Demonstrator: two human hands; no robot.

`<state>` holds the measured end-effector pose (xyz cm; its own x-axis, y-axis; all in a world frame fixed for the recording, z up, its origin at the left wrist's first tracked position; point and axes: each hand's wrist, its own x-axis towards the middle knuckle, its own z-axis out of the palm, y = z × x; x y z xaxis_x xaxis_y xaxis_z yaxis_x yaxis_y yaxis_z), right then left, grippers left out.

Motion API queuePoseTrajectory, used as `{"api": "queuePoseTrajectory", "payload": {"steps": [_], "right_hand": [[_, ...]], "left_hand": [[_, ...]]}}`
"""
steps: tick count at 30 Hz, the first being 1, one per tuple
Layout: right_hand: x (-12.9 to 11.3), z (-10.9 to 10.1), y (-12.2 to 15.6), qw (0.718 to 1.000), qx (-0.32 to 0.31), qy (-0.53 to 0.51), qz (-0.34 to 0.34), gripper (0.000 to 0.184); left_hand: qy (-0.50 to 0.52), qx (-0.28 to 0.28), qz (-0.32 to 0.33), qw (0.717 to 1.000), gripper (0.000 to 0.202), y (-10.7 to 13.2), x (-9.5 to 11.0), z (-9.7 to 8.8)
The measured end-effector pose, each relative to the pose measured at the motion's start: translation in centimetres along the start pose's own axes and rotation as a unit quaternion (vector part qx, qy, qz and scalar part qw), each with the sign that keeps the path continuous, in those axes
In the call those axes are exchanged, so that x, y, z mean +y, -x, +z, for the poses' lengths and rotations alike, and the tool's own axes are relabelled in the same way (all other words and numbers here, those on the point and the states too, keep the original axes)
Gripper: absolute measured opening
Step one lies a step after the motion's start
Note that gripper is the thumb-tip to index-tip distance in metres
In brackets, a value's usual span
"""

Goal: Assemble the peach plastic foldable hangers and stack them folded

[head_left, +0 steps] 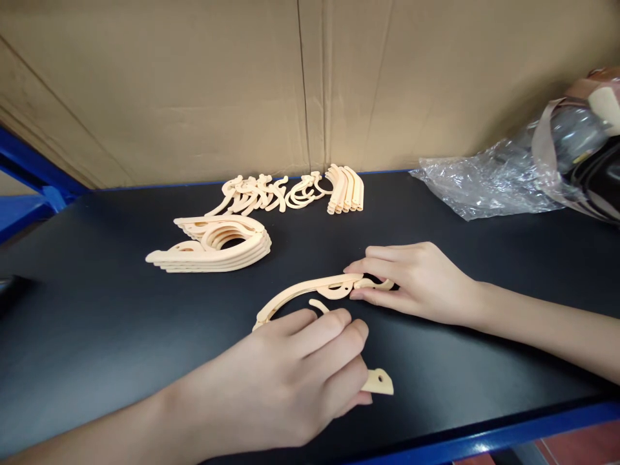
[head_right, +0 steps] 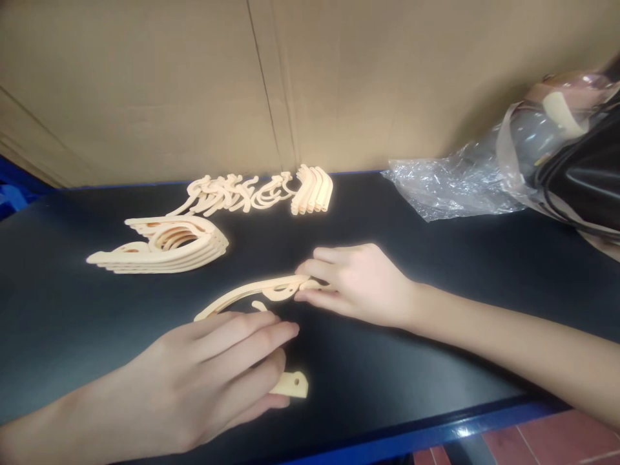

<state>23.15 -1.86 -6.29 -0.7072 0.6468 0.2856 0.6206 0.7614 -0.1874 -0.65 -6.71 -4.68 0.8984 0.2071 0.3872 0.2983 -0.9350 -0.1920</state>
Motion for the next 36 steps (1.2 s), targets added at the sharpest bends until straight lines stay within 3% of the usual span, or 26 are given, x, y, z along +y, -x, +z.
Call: {"api": "queuePoseTrajectory", "payload": {"steps": [5, 16, 24, 28, 36], "right_hand": [[-0.1, -0.1, 0.0, 1.000, -0.013, -0.009, 0.010, 0.032], [-0.2, -0.3, -0.1, 0.999, -0.023, -0.016, 0.016, 0.033], [-0.1, -0.3, -0.1, 1.000, -0.023, -0.017, 0.005, 0.032], [0.0, -0.2, 0.0, 1.000, -0.012, -0.018, -0.008, 0.034], [0.0, -0.2, 0.0, 0.999, -0.022, -0.024, -0.005, 0.033]], "left_hand": [[-0.007, -0.030, -0.006, 0.999, 0.030, 0.0, 0.0, 0.0], [-0.002, -0.014, -0.023, 1.000, 0.029, 0.2, 0.1, -0.2], [0.170, 0.010, -0.122, 0.978, 0.018, 0.1, -1.7, 1.0], [0.215, -0.011, -0.159, 0.964, 0.014, 0.6, -2.3, 1.3], [0.184, -0.055, -0.171, 0.966, 0.025, 1.2, -2.3, 1.8]]}}
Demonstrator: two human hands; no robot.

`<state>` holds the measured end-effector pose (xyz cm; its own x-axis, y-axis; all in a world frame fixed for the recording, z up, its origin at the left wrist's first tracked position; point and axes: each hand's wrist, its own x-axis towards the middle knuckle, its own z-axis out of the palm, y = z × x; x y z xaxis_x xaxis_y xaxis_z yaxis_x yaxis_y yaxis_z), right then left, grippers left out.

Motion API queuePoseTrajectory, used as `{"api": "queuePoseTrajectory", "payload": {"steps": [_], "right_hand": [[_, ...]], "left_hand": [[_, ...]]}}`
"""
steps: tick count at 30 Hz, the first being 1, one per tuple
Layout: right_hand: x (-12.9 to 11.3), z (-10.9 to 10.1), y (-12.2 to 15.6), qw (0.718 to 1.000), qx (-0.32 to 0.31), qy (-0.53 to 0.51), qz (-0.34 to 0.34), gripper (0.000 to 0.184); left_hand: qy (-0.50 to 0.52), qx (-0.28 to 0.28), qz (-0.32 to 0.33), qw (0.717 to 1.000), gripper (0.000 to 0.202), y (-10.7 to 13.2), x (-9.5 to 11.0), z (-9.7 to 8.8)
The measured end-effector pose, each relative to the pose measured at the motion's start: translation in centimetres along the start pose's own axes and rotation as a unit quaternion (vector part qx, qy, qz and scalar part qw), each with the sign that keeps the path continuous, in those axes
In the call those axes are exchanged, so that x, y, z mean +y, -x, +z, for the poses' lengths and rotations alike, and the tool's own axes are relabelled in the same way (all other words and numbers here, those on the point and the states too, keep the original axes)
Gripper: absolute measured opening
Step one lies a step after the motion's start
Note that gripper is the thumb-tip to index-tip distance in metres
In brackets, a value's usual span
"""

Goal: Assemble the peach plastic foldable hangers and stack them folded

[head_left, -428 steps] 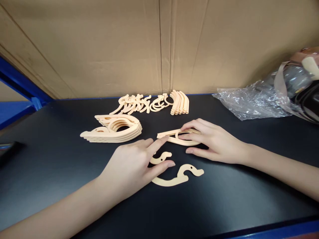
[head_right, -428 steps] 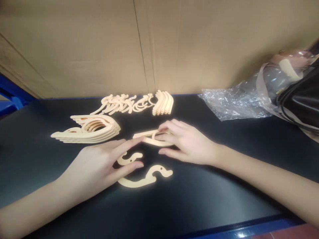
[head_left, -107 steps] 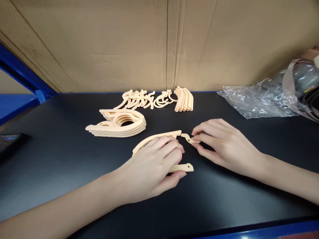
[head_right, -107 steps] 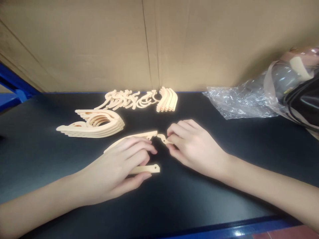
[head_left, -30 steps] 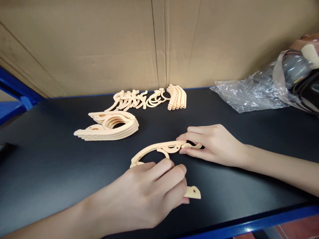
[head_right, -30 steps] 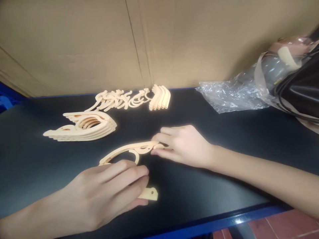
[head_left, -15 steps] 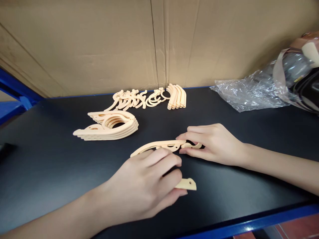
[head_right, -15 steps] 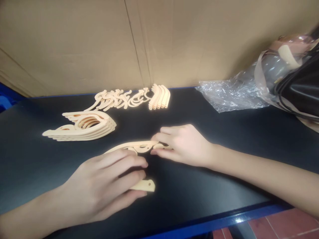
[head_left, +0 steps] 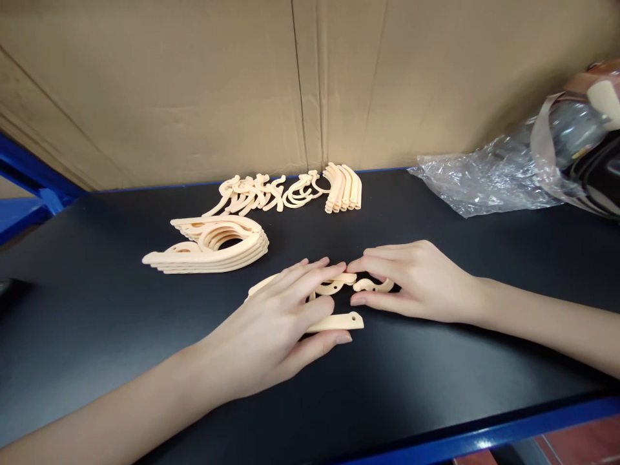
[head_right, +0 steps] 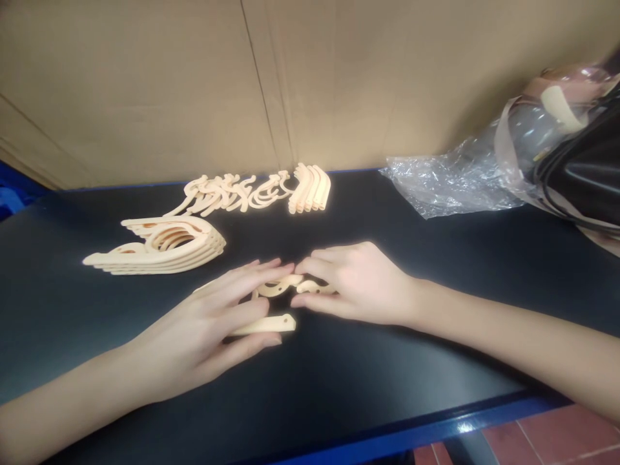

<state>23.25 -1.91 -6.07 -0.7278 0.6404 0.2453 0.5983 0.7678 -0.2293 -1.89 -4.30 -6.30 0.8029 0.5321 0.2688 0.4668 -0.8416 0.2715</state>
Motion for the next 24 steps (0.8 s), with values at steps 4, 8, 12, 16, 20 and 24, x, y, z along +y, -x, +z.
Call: {"api": "queuePoseTrajectory", "payload": {"steps": [4, 8, 12, 16, 20, 24], "right_hand": [[-0.3, -0.6, 0.2, 0.998, -0.038, -0.028, 0.046, 0.026], [-0.6, -1.4, 0.3, 0.996, -0.067, -0.058, 0.015, 0.019], [-0.8, -1.6, 0.2, 0.995, -0.070, -0.075, -0.014, 0.030], [-1.0, -1.5, 0.2, 0.998, -0.047, -0.046, -0.020, 0.034], [-0.9, -1.2, 0.5, 0.999, -0.029, 0.029, 0.002, 0.035], [-0.9, -0.8, 0.7, 0.998, -0.049, 0.042, 0.021, 0.023]], "left_hand": [[-0.008, 0.019, 0.002, 1.000, 0.031, -0.1, 0.0, -0.1], [-0.017, 0.010, -0.005, 1.000, 0.032, -0.5, 0.3, -0.4], [-0.021, -0.013, -0.018, 1.000, 0.031, -0.7, 0.5, -0.6], [-0.024, -0.012, -0.026, 0.999, 0.031, -0.7, 0.5, -0.3], [-0.035, -0.008, -0.032, 0.999, 0.030, -0.6, 0.4, -0.1], [-0.044, 0.010, -0.050, 0.998, 0.029, -0.5, 0.2, 0.1]]}}
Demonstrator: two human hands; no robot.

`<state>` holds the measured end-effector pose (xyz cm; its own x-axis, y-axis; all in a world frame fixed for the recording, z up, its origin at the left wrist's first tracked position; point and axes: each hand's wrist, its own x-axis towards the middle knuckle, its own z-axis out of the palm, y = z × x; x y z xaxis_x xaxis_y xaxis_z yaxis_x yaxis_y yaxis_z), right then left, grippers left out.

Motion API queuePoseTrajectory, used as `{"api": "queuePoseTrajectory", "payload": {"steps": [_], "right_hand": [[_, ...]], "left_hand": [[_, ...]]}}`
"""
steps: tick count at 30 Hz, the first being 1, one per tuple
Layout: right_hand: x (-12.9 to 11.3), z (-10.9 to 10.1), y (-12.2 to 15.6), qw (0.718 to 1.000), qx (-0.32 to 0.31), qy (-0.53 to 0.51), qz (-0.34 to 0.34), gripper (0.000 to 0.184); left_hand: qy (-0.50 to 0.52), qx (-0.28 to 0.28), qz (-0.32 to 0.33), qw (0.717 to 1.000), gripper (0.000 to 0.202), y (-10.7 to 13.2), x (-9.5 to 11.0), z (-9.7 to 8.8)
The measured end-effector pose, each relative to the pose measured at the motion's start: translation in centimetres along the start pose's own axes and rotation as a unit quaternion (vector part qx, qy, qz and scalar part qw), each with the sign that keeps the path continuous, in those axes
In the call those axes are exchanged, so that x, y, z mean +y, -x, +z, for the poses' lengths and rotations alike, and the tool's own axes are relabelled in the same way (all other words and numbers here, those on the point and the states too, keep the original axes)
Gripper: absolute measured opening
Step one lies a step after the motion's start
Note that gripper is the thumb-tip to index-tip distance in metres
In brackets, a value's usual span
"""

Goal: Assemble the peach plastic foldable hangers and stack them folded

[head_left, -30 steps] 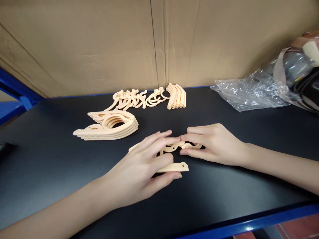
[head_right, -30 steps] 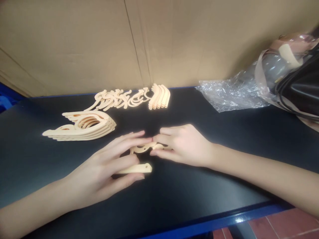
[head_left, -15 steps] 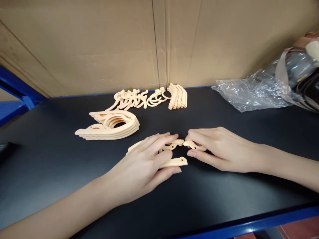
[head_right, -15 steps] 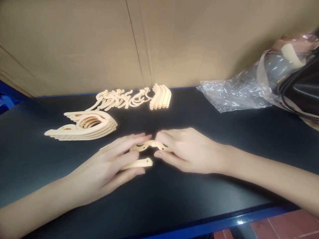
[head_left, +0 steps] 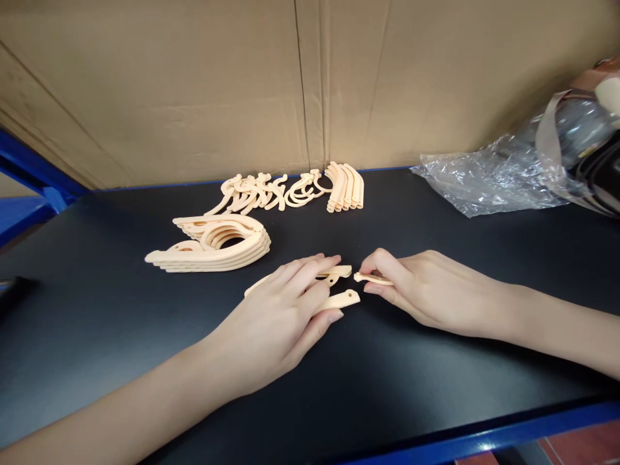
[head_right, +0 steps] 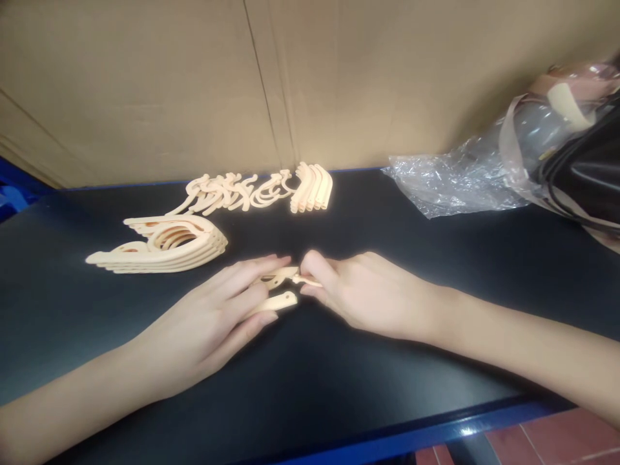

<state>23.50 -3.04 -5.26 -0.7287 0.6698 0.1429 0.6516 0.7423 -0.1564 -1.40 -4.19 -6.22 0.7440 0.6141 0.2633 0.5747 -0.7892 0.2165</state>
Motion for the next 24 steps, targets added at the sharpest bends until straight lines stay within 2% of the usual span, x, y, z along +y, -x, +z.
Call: {"api": "queuePoseTrajectory", "payload": {"steps": [3, 6, 14, 24], "right_hand": [[0.01, 0.14, -0.11, 1.000, 0.004, 0.000, -0.027, 0.019], [0.07, 0.16, -0.31, 0.999, 0.023, -0.008, -0.046, 0.028], [0.13, 0.23, -0.52, 0.996, 0.031, -0.076, -0.032, 0.033], [-0.11, 0.45, -0.38, 0.996, 0.029, -0.072, -0.042, 0.034]], "left_hand": [[-0.002, 0.013, -0.009, 1.000, 0.027, 0.04, -0.19, 0.11], [0.000, 0.016, -0.014, 1.000, 0.026, 0.03, -0.26, 0.03], [0.006, 0.013, -0.003, 1.000, 0.024, 0.09, -0.11, -0.12], [-0.022, 0.022, 0.004, 1.000, 0.021, 0.01, -0.14, 0.39]]}}
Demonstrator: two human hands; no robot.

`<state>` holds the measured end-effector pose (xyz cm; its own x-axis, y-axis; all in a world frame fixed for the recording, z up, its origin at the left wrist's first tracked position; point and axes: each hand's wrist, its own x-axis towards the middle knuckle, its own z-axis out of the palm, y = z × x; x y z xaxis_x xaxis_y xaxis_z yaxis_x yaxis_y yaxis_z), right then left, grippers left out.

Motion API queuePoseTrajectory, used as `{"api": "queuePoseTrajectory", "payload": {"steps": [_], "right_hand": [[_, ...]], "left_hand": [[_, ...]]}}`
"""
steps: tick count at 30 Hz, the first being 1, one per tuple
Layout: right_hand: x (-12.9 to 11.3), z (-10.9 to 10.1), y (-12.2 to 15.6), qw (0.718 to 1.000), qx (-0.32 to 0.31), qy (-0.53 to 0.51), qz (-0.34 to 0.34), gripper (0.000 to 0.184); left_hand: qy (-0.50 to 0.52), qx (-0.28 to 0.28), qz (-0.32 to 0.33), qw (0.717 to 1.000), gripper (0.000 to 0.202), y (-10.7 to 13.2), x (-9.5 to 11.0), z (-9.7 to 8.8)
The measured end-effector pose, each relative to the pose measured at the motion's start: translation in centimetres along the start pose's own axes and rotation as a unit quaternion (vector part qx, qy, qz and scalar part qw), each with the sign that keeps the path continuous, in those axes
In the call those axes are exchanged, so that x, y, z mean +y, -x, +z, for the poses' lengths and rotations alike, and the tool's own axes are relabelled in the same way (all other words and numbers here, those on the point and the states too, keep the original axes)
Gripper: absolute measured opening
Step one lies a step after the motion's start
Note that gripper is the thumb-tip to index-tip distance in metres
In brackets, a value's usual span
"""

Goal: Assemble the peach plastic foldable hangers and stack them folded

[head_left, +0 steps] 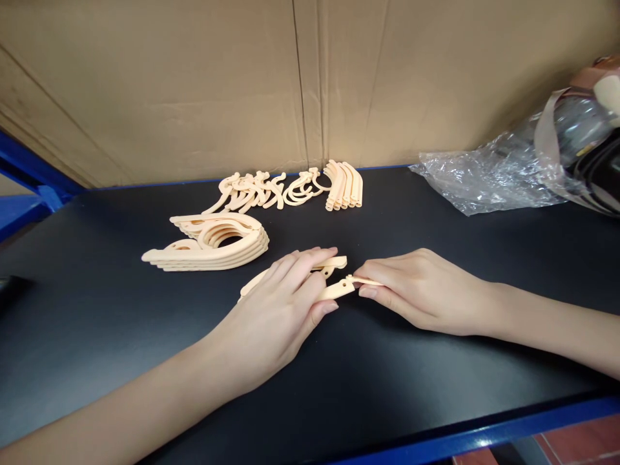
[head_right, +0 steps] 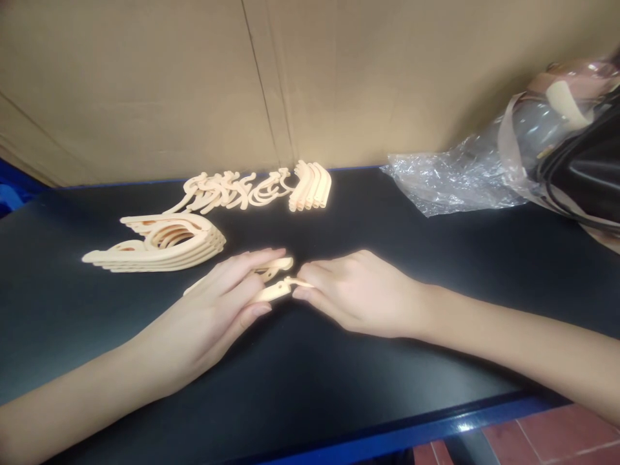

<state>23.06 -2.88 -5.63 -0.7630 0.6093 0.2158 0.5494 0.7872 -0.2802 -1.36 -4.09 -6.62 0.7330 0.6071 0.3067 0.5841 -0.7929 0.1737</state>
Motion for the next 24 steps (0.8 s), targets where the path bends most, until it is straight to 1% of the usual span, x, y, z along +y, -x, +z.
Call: {"api": "queuePoseTrajectory", "payload": {"steps": [13, 24], "right_hand": [[0.06, 0.21, -0.09, 0.993, 0.028, 0.097, -0.063, 0.041], [0.25, 0.45, 0.03, 0.987, 0.034, 0.132, -0.089, 0.036]], "left_hand": [[0.007, -0.013, -0.002, 1.000, 0.023, -0.24, 0.20, -0.28], [0.006, -0.010, 0.007, 1.000, 0.025, -0.11, 0.02, -0.06]]}}
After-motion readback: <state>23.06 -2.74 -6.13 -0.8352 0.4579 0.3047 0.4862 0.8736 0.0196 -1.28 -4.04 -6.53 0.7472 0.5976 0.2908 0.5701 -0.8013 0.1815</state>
